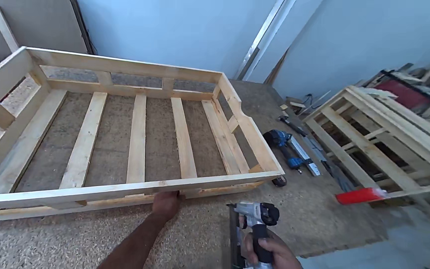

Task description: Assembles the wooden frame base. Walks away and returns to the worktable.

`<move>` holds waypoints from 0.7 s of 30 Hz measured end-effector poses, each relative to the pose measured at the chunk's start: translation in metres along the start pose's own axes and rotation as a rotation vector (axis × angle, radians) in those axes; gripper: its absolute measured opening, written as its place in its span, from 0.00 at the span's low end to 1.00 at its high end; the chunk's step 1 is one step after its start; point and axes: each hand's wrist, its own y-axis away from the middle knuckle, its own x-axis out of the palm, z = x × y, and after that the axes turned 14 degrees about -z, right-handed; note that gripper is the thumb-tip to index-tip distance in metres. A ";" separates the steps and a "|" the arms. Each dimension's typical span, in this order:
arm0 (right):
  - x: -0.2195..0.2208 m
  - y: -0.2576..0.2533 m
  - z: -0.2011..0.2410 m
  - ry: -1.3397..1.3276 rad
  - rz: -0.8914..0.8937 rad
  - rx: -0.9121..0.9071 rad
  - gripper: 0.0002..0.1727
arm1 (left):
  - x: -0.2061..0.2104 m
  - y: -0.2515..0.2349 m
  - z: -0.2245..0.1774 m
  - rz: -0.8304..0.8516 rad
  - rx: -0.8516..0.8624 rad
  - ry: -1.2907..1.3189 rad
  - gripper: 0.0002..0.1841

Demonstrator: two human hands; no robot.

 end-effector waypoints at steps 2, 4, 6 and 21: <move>0.025 -0.004 0.010 0.026 0.228 0.060 0.35 | -0.004 0.003 0.000 0.012 0.000 0.085 0.30; 0.053 -0.005 0.019 0.200 0.307 0.125 0.33 | -0.007 0.002 -0.002 0.009 0.014 0.230 0.30; 0.087 -0.002 0.029 0.646 0.222 0.125 0.30 | -0.013 0.003 -0.006 0.036 0.017 0.310 0.29; 0.131 -0.056 0.002 2.028 0.294 -0.394 0.37 | -0.004 0.004 -0.012 0.089 0.040 0.069 0.22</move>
